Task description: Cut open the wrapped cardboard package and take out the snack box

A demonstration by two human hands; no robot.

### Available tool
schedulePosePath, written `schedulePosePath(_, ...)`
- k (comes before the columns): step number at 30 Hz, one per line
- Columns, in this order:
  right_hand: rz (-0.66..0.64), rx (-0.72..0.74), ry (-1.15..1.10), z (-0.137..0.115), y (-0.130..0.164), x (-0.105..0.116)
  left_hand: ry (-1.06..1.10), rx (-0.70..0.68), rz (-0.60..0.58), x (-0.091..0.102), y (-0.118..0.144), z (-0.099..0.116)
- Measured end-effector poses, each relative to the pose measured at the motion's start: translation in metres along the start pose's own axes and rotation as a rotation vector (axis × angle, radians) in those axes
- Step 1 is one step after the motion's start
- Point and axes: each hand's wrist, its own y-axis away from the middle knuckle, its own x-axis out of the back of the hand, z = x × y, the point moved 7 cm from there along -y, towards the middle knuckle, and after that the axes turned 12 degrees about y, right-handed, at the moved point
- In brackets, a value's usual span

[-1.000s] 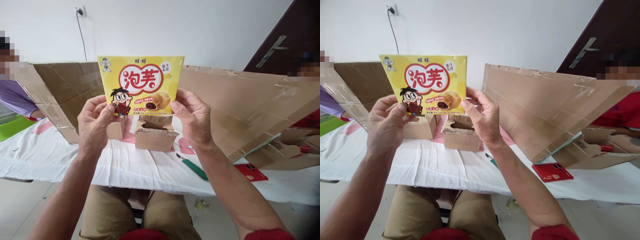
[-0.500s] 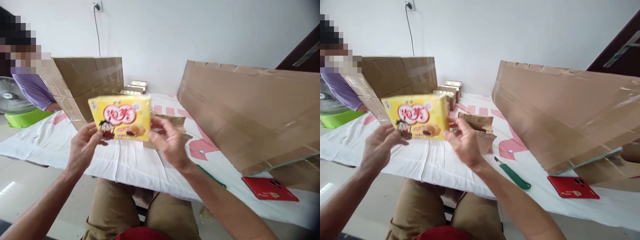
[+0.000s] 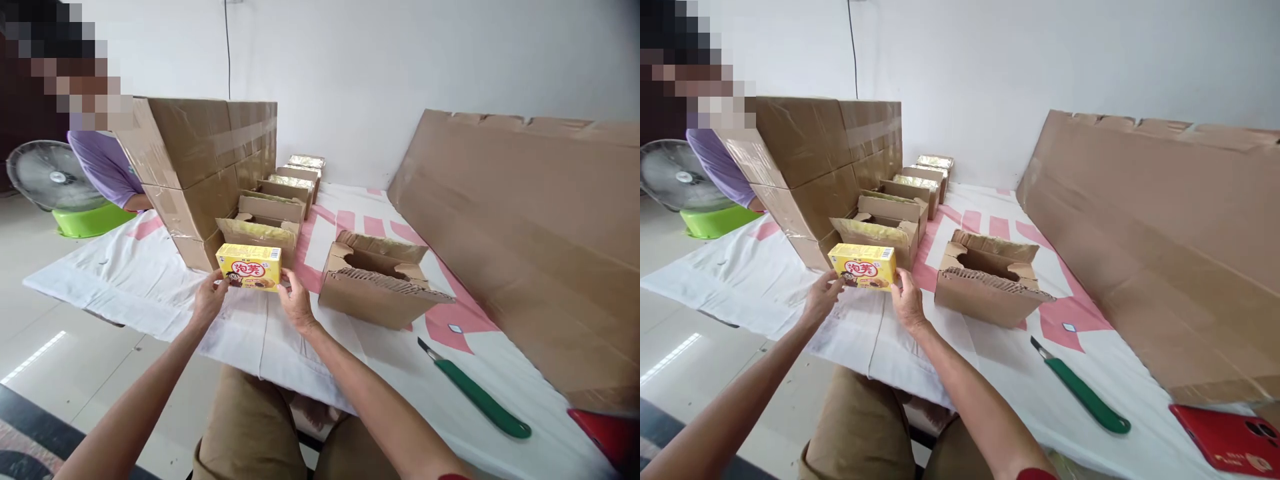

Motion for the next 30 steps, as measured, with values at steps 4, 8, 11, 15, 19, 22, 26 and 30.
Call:
schedulePosePath(4, -0.021, -0.05, 0.022, 0.026, -0.002, -0.023, -0.114, 0.04, 0.029, -0.015, -0.023, -0.013)
schedulePosePath(8, -0.049, -0.069, 0.03, 0.041, 0.01, -0.03, -0.19, 0.058, 0.07, -0.019, -0.018, -0.02)
schedulePosePath(11, -0.077, -0.073, 0.036, 0.044, 0.011, -0.032, -0.242, 0.093, 0.099, -0.017, -0.019, -0.021)
schedulePosePath(15, -0.116, -0.089, 0.064, 0.038, 0.005, -0.037, -0.297, 0.144, 0.11, -0.017, -0.026, -0.016)
schedulePosePath(19, -0.165, -0.063, 0.099, 0.02, 0.019, -0.024, -0.314, 0.142, 0.108, -0.018, -0.014, -0.005)
schedulePosePath(22, -0.28, 0.043, 0.104, 0.0, 0.053, 0.011, -0.302, 0.074, 0.108, -0.018, 0.014, 0.003)
schedulePosePath(26, -0.461, 0.194, 0.167, -0.015, 0.116, 0.092, -0.286, -0.298, 0.064, -0.027, 0.065, 0.028)
schedulePosePath(30, -0.273, -0.039, 0.26, 0.013, 0.15, 0.201, -0.175, -0.504, -0.173, -0.075, 0.105, 0.057)
